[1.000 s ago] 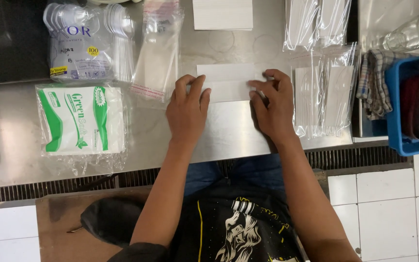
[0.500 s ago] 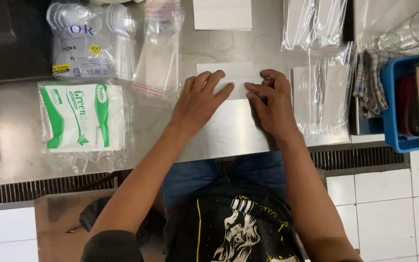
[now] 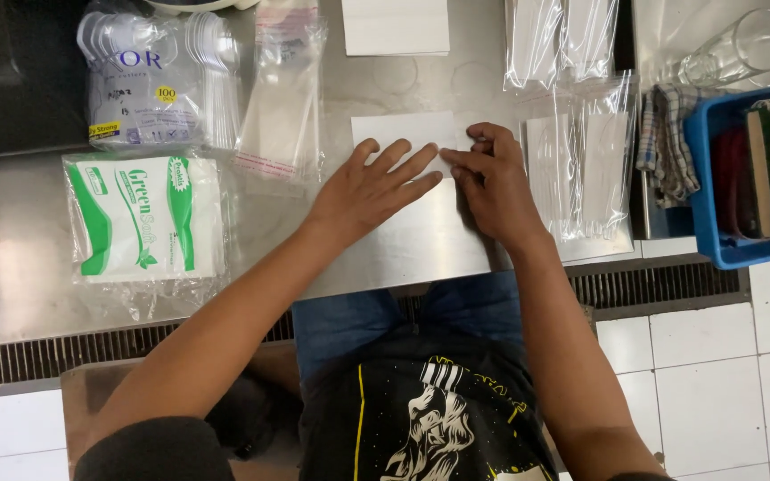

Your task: The person folds a paper napkin and inserts a plastic fork into a small plastic bag by hand.

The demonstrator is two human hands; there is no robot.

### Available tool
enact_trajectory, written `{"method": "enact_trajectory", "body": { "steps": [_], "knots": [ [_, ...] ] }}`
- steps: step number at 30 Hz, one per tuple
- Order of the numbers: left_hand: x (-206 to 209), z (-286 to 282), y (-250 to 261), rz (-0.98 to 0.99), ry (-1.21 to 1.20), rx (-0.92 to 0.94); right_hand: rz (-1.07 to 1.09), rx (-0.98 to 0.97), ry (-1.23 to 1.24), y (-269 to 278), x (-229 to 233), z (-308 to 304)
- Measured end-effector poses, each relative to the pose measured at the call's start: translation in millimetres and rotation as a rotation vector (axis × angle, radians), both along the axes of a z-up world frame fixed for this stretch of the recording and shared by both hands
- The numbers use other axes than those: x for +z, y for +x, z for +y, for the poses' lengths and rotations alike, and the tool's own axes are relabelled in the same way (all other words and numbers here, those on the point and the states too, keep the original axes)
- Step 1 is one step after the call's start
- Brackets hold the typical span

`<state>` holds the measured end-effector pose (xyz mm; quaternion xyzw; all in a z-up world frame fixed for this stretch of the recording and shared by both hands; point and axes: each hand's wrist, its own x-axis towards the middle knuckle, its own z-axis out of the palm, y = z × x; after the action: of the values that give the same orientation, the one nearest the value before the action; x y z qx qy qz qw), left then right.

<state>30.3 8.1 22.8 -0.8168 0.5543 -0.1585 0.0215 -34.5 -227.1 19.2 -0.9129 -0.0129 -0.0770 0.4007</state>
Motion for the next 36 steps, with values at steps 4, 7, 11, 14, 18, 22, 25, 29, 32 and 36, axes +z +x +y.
{"method": "enact_trajectory", "body": {
  "steps": [4,7,11,14,18,22,25,29,32,36],
  "knots": [
    [1,19,-11,0.133,0.054,0.1,0.006,0.0,0.004,0,0,0],
    [14,36,-20,0.309,0.112,0.193,0.003,0.002,0.002,-1,1,0],
    [2,54,-32,0.422,0.102,0.33,-0.019,0.006,-0.009,-1,2,0],
    [-6,61,-38,0.35,0.053,0.362,-0.023,0.004,-0.002,-2,0,0],
    [-9,49,-45,0.137,-0.154,0.379,-0.038,0.002,-0.007,-2,-1,0],
    [-12,18,-47,0.017,-0.402,0.4,-0.032,0.012,0.006,-3,-1,0],
    [-19,2,-52,0.219,-0.328,0.385,-0.033,0.025,-0.01,-3,-2,-1],
    [-19,7,-58,0.389,-0.244,0.459,-0.033,0.017,-0.013,-3,-6,-2],
    [-19,17,-66,0.382,-0.272,0.525,-0.077,0.011,-0.026,-3,-8,-1],
    [-27,19,-70,0.373,-0.321,0.532,-0.148,-0.021,-0.025,-8,-9,9]
  ]
}}
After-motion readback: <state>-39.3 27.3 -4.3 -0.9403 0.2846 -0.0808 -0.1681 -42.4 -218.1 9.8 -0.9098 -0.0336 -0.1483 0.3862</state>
